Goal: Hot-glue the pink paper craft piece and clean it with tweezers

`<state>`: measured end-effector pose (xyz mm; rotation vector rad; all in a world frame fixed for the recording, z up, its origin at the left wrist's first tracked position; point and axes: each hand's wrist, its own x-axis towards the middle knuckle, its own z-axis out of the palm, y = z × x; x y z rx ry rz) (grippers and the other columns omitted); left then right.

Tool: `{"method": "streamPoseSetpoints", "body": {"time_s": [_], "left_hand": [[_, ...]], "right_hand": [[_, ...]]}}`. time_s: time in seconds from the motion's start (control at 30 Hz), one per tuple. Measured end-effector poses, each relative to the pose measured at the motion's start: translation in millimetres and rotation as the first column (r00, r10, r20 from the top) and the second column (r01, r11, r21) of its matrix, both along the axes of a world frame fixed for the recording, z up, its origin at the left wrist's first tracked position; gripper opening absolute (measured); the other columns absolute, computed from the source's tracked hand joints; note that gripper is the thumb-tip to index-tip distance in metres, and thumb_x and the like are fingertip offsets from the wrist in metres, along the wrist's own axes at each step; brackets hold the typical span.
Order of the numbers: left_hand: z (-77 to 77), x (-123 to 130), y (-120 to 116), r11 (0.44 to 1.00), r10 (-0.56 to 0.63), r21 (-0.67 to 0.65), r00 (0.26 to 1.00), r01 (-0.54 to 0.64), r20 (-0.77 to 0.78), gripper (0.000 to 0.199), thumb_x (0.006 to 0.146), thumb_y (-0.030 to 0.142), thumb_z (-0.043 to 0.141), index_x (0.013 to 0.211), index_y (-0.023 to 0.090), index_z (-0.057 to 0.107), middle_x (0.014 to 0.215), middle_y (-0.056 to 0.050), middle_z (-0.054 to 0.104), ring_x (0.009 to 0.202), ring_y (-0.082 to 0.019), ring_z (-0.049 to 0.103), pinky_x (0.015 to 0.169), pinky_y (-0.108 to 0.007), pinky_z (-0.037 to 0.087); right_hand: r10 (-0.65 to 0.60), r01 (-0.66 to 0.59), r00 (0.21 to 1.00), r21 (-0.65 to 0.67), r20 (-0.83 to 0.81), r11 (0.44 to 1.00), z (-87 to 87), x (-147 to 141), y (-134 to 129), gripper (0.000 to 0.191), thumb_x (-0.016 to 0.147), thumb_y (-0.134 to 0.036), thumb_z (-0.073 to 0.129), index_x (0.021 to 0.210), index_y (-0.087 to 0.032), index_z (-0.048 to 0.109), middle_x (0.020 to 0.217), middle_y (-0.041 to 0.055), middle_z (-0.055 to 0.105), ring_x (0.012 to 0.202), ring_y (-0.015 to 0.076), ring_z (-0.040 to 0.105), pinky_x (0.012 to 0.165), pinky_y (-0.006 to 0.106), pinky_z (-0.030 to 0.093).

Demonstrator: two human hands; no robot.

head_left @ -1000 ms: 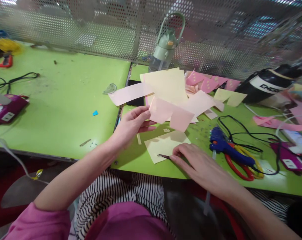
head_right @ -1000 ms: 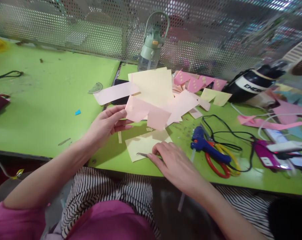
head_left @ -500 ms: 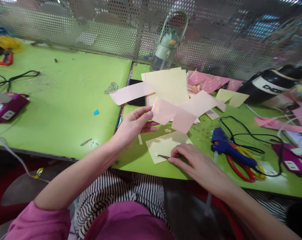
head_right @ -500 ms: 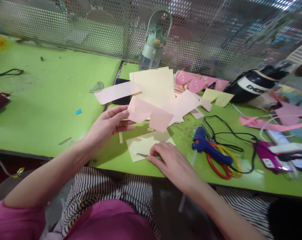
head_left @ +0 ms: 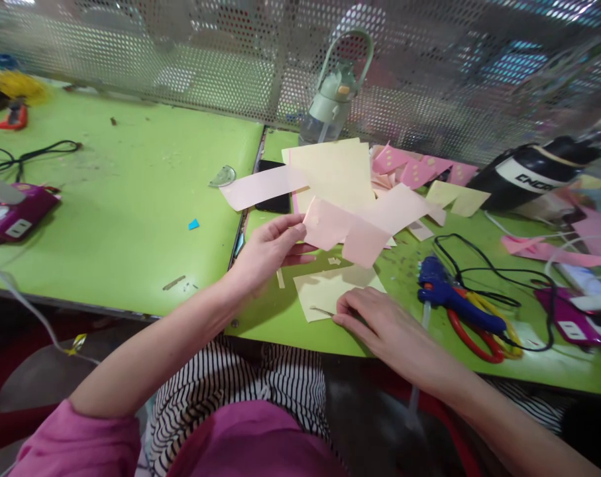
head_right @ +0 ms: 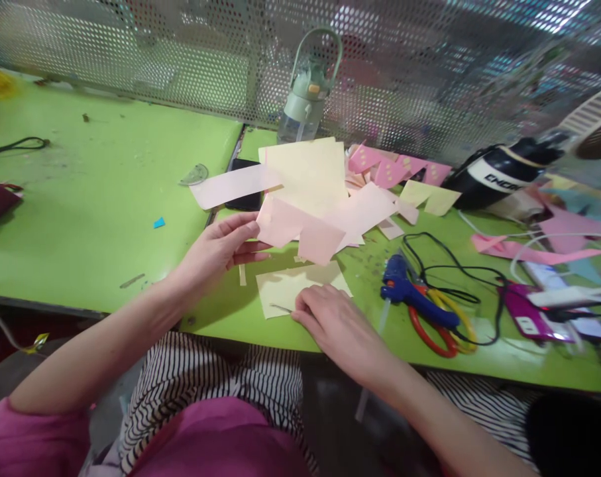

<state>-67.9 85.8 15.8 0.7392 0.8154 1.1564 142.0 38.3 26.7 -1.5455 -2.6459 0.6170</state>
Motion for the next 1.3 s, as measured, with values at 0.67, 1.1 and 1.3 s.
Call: {"method": "streamPoseSetpoints", "body": {"time_s": [0.67, 1.1, 1.3], "left_hand": [[-7.1, 11.1, -8.8, 0.985, -0.169, 0.013, 0.981, 0.171, -0.093, 0.004, 0.089, 0.021, 0.057, 0.087, 0.017, 0.056, 0.071, 0.003, 0.056, 0.065, -0.008, 0.06, 0.074, -0.027, 0.055], [-3.1, 11.7, -9.1, 0.985, -0.174, -0.014, 0.977, 0.174, -0.119, 0.006, 0.091, 0.019, 0.054, 0.094, 0.017, 0.058, 0.075, 0.001, 0.061, 0.067, -0.009, 0.062, 0.074, -0.026, 0.055], [-4.4, 11.1, -10.2, 0.979, -0.201, 0.011, 0.972, 0.204, -0.122, 0.009, 0.089, 0.02, 0.056, 0.097, 0.018, 0.06, 0.073, 0.003, 0.058, 0.068, -0.009, 0.061, 0.076, -0.027, 0.054]], "right_hand": [[-0.297, 0.156, 0.923, -0.465, -0.246, 0.871, 47.9, -3.2, 28.6, 0.046, 0.08, -0.065, 0.055, 0.071, -0.021, 0.049, 0.065, -0.0035, 0.044, 0.06, 0.0112, 0.04, 0.054, 0.024, 0.034], [-0.232, 0.13, 0.961, -0.502, -0.147, 0.855, 54.3, 3.4, 36.0, 0.038, 0.081, -0.056, 0.054, 0.068, -0.021, 0.051, 0.063, -0.0036, 0.046, 0.056, 0.0102, 0.04, 0.052, 0.024, 0.031], [-0.242, 0.137, 0.959, -0.509, -0.146, 0.85, 53.9, 3.3, 40.5, 0.035, 0.081, -0.055, 0.054, 0.07, -0.021, 0.052, 0.063, -0.0029, 0.049, 0.057, 0.0111, 0.042, 0.054, 0.025, 0.033]]}}
